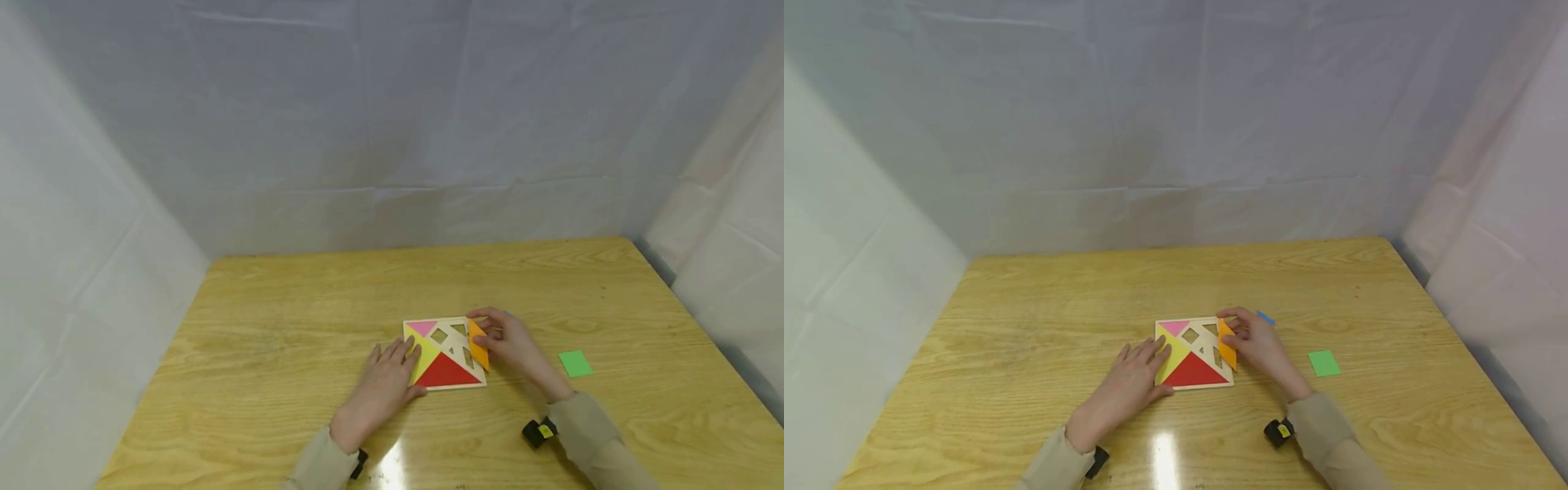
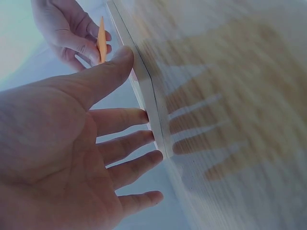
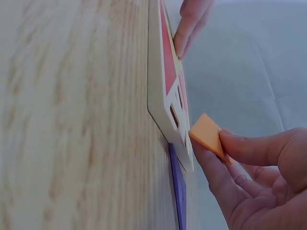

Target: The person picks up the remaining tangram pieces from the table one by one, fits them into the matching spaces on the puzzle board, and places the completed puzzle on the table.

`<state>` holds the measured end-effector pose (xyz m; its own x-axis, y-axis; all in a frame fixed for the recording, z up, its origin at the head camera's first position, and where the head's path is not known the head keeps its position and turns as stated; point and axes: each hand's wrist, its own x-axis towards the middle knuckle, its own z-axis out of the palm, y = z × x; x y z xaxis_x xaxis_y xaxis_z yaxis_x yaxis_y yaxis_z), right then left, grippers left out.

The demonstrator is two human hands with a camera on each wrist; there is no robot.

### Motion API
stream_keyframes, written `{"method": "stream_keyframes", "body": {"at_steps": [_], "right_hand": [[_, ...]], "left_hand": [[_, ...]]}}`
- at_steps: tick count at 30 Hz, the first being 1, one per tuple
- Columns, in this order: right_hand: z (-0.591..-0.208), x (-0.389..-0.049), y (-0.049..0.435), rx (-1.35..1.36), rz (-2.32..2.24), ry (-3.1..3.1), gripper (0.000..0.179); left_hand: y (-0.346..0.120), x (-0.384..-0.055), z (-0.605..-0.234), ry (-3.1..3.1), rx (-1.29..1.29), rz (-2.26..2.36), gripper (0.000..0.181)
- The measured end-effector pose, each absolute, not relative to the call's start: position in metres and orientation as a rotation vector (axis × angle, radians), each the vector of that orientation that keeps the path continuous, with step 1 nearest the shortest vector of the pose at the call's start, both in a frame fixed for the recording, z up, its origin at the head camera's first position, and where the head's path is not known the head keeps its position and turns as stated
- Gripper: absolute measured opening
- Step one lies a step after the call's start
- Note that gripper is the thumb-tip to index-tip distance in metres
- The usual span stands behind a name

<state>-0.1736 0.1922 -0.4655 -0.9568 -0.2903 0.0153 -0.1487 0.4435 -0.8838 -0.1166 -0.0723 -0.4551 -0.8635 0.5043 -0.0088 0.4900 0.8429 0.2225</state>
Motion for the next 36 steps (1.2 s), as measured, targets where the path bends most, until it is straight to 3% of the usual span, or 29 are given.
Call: {"method": "stream_keyframes", "body": {"at_steps": [9, 36], "right_hand": [[-0.471, -0.177, 0.182, -0.430, -1.541, 2.492, 0.034], [-0.467, -0.177, 0.174, -0.512, -0.989, 2.758, 0.027]], "left_hand": [[-0.071, -0.117, -0.455, 2.945, 0.791, 0.319, 0.069], [-0.071, -0.116, -0.455, 2.921, 0.768, 0.337, 0.070]]}}
